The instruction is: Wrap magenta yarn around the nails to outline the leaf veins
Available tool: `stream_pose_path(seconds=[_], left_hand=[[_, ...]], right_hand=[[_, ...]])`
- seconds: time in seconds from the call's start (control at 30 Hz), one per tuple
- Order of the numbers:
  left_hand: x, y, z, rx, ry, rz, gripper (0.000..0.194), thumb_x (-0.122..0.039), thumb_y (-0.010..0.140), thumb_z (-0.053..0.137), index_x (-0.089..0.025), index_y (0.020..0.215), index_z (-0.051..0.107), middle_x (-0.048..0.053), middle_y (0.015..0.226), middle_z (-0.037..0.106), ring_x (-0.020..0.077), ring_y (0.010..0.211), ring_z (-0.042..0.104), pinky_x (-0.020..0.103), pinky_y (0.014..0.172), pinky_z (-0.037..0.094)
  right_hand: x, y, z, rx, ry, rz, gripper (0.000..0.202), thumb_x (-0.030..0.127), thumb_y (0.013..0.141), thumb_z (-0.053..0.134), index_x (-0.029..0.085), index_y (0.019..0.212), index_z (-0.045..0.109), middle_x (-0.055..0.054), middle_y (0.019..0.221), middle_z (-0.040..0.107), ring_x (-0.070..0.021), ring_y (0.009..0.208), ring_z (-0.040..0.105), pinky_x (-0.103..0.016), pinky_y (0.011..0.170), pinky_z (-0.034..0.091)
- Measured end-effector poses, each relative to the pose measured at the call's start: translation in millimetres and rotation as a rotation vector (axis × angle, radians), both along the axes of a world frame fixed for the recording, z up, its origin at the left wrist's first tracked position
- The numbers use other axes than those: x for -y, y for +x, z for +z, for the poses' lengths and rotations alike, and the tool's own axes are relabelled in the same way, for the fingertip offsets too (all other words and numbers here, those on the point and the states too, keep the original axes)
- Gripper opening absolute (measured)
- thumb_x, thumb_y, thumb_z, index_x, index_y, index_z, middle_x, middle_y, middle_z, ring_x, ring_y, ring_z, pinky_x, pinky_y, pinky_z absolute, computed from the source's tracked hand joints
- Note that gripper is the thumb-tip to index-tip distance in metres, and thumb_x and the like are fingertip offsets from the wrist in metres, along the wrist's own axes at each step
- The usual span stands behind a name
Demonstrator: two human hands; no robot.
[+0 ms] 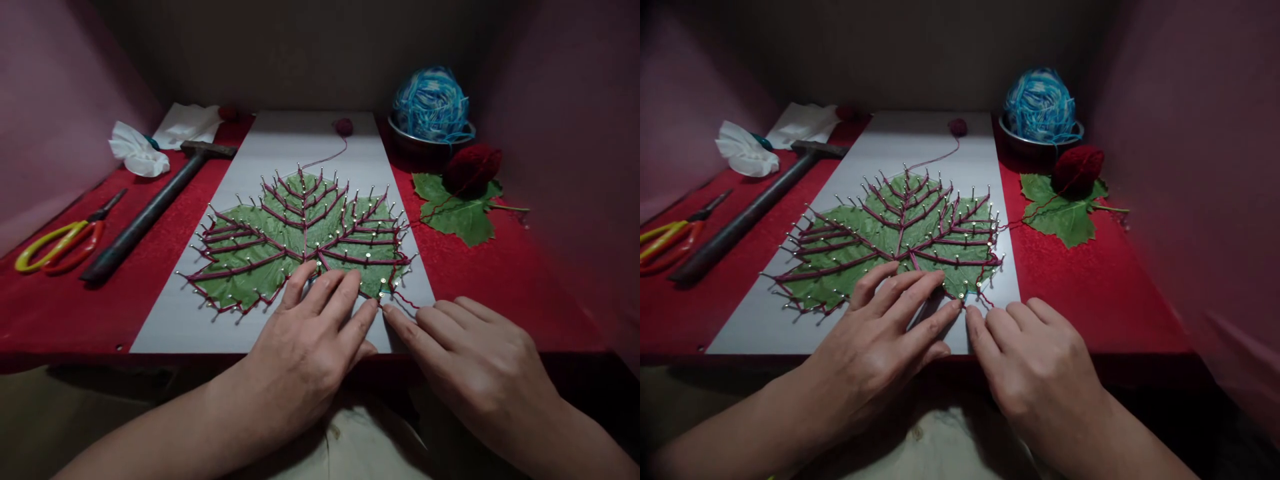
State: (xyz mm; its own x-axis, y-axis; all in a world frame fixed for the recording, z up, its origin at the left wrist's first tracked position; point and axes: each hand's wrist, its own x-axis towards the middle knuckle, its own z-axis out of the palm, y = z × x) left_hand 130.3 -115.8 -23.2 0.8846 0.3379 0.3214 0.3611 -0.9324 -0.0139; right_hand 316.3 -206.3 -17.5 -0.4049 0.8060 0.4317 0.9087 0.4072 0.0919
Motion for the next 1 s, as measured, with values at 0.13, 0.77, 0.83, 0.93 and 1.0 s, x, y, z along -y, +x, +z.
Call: stream_pose_path(seconds=[0.13,0.77,0.83,0.93,1.0], left_hand=[[0.7,0.1,-0.3,-0.013,-0.004,0.013,0.036,-0.033,0.091,0.046,-0.019,0.122,0.056,0.015,0.130,0.051,0.0272,0.115,0.047,0.050,0.103,0.028],[0.5,0.1,1.3,-0.037,-0.040,0.027,0.036,-0.035,0.092,0.044,-0.020,0.123,0.055,0.016,0.132,0.049,0.0281,0.116,0.046,0.050,0.104,0.028],[0.2,0.1,2.0,-0.043,-0.040,0.017,0.036,-0.035,0.092,0.044,-0.020,0.123,0.055,0.016,0.132,0.049,0.0282,0.116,0.047,0.050,0.103,0.028],[-0.2,-0.3,2.6,-0.039,-0.040,0.018,0.036,-0.035,0.092,0.044,-0.019,0.122,0.056,0.017,0.132,0.049,0.0288,0.116,0.047,0.051,0.102,0.029],[0.0,-0.4,2.5,-0.037,-0.045,0.020,0.036,-0.035,0.092,0.044,-0.019,0.122,0.056,0.017,0.132,0.049,0.0288,0.116,0.046,0.051,0.102,0.029]], right_hand=[[3.2,0.3,3.7,-0.023,0.034,-0.035,0.021,0.011,0.086,0.047,0.006,0.091,0.067,-0.005,0.061,0.054,-0.0155,0.058,0.040,-0.032,0.056,0.030],[-0.2,17.6,10.4,0.042,0.080,-0.052,0.020,0.015,0.087,0.046,0.011,0.095,0.065,-0.010,0.078,0.059,-0.0235,0.082,0.053,-0.041,0.076,0.045],[-3.1,21.9,10.1,-0.016,0.038,-0.153,0.018,0.019,0.088,0.048,0.015,0.091,0.065,-0.006,0.071,0.055,-0.0195,0.071,0.050,-0.035,0.062,0.043],[-11.4,25.5,14.9,-0.116,0.055,-0.225,0.010,0.018,0.085,0.054,0.019,0.081,0.064,-0.005,0.073,0.057,-0.0166,0.068,0.050,-0.030,0.054,0.042],[-16.3,24.9,20.2,-0.108,0.119,-0.196,0.007,0.013,0.080,0.059,0.019,0.079,0.063,-0.006,0.080,0.061,-0.0184,0.074,0.054,-0.032,0.060,0.046]])
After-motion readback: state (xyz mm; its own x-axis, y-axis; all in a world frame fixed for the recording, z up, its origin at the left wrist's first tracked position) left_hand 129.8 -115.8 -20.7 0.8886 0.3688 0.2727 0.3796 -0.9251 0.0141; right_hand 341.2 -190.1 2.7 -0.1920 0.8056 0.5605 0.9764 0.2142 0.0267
